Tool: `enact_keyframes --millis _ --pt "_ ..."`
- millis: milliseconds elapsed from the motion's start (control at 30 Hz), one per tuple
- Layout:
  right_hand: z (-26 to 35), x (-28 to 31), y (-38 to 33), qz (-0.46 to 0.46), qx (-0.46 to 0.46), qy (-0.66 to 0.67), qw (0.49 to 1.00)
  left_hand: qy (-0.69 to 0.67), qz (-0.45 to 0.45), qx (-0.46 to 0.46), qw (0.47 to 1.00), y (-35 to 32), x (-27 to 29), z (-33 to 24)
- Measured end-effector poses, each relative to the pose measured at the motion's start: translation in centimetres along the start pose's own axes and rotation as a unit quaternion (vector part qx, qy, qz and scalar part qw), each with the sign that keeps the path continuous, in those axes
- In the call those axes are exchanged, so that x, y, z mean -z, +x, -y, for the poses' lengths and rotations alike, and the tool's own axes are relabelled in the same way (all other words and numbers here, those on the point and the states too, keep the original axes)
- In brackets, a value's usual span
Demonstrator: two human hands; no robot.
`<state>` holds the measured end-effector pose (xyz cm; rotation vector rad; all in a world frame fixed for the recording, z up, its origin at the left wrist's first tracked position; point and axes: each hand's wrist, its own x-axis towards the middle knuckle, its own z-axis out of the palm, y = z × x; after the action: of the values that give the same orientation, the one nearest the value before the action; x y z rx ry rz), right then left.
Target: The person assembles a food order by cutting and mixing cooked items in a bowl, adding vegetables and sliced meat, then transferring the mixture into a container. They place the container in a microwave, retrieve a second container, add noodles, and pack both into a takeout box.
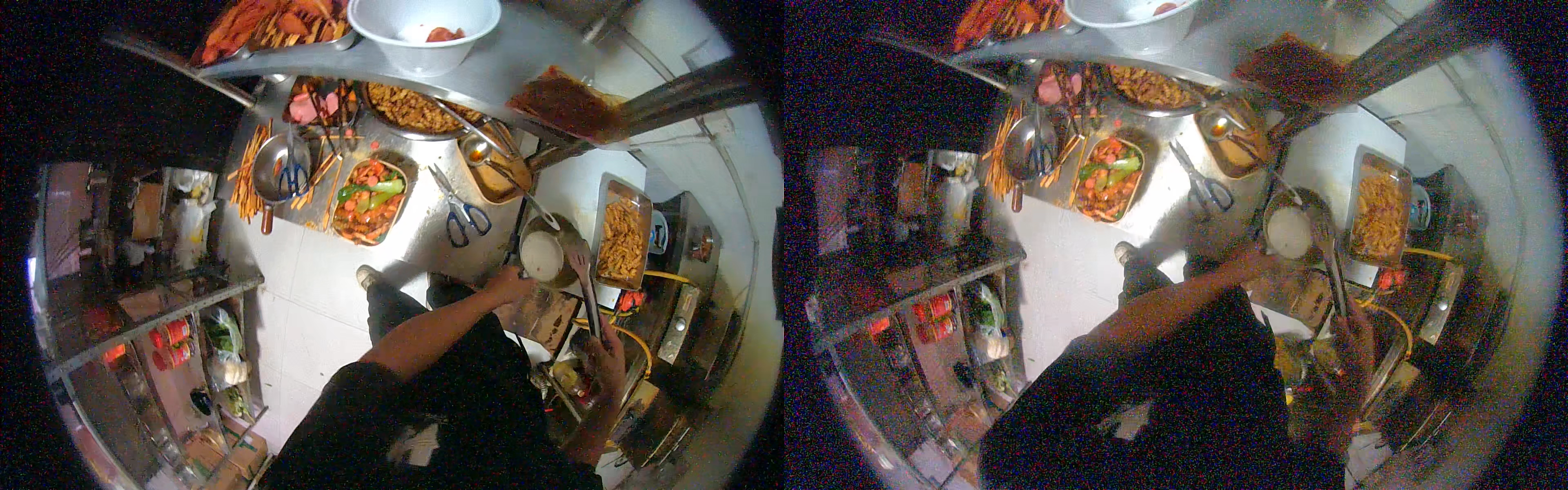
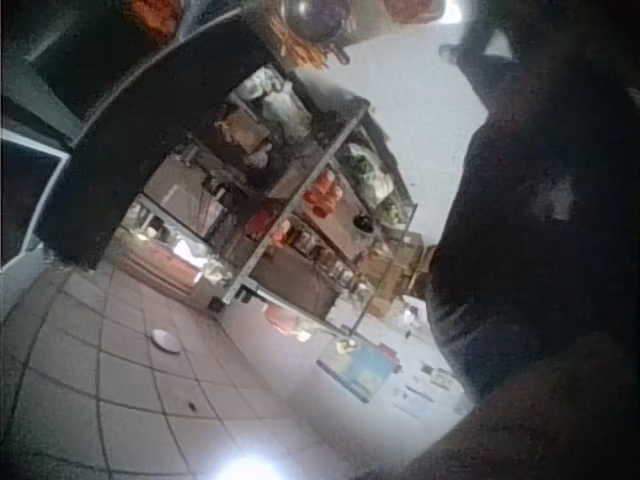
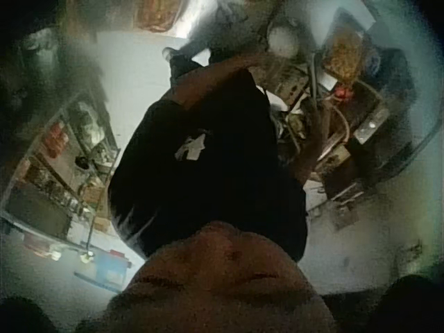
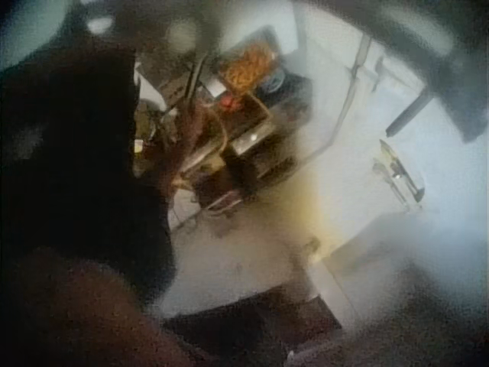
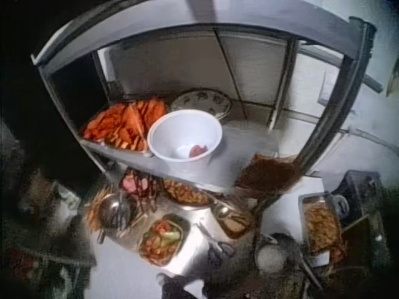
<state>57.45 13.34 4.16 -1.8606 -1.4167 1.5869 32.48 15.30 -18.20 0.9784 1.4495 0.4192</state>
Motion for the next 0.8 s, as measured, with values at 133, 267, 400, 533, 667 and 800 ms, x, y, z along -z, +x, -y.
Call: enact_keyframes --millis 133,267,400,533,667,800 --pt "-6.2 -1.6 2.2 -0.033 0.047 -0.022 0.998 -0.056 -0.028 -0.04 0.997 4.3 -2.8 -1.3" --pt "-9.0 -3.2 6.1 -0.082 0.011 -0.121 0.989 0.092 -0.183 -0.045 0.978 -0.1 -2.6 -2.5" --pt "-8.1 -4.8 12.1 -0.115 0.1 -0.314 0.937 0.046 0.111 -0.053 0.991 -9.0 4.2 1.5" --pt "-5.4 -5.8 14.9 -0.094 0.055 -0.324 0.94 0.005 0.011 -0.019 1.0 -16.8 12.1 8.1" --pt "-4.8 -7.1 16.0 -0.077 0.095 -0.369 0.921 -0.094 -0.077 0.13 0.984 -22.5 17.8 13.5" --pt "-6.5 -8.5 18.0 -0.135 -0.011 -0.315 0.939 -0.227 -0.162 0.186 0.942 -25.2 21.2 20.9"
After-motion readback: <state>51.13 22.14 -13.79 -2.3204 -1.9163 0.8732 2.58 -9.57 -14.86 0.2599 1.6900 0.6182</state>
